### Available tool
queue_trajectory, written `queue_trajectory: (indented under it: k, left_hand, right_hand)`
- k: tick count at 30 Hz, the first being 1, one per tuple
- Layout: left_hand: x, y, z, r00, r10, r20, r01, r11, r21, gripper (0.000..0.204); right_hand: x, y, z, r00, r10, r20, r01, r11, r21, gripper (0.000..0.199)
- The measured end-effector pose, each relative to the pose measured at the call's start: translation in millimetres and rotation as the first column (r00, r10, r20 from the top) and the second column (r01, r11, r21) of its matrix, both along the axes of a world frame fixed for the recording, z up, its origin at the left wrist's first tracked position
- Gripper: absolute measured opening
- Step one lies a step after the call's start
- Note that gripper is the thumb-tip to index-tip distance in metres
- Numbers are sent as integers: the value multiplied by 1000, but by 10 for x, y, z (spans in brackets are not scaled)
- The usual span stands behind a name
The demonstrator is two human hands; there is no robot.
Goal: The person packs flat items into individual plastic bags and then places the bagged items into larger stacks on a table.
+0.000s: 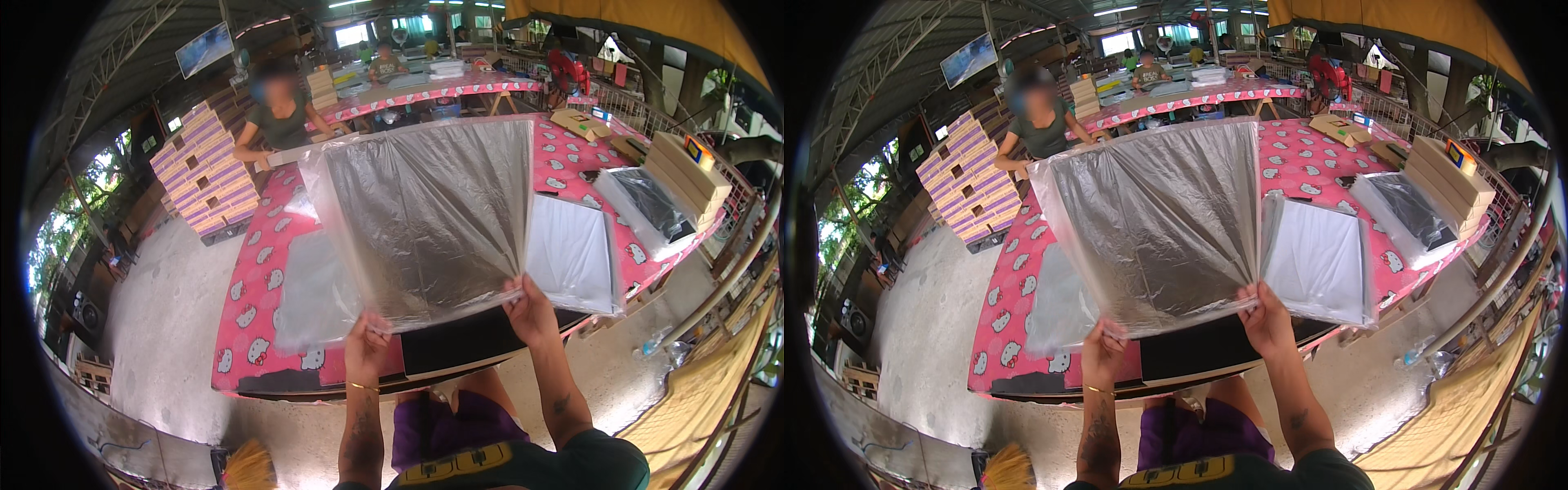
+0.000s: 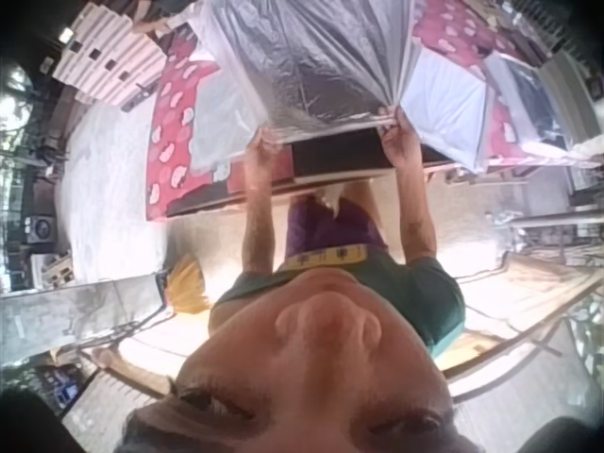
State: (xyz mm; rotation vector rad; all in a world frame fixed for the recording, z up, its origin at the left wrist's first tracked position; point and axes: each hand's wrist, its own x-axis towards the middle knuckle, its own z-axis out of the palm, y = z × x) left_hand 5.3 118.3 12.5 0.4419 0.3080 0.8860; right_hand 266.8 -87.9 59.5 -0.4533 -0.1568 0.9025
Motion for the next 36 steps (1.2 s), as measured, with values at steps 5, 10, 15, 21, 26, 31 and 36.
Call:
queue_trajectory:
  k: [5,10,15,21,26,31,36]
  left_hand:
    - [-128,-118,-331,954,-56,-296,48,998,-34,13]
    - [29,-253,39,831,192,-522,-15,946,323,20]
    - [62,-276,-247,646,499,-578,138,668,731,18]
    - [56,-404,-273,524,724,-448,139,446,884,20]
    - [41,-491,-183,504,789,-351,88,358,930,17]
    - [64,-855,471,867,454,-206,-203,699,686,12]
    - [103,-916,866,910,415,-14,-353,792,497,11]
  right_hand:
    - [-33,-49,-383,998,33,51,-21,976,-216,14]
    - [21,-93,-528,986,-42,164,79,971,-227,14]
    - [43,-155,-466,975,-44,217,102,960,-262,14]
    - [-4,-216,-416,948,-26,317,105,966,-235,13]
    - [-73,-267,-294,922,-50,384,145,964,-222,10]
    - [-246,-325,96,882,-205,424,303,936,-180,12]
    - [-243,-324,95,935,-192,298,232,967,-105,10]
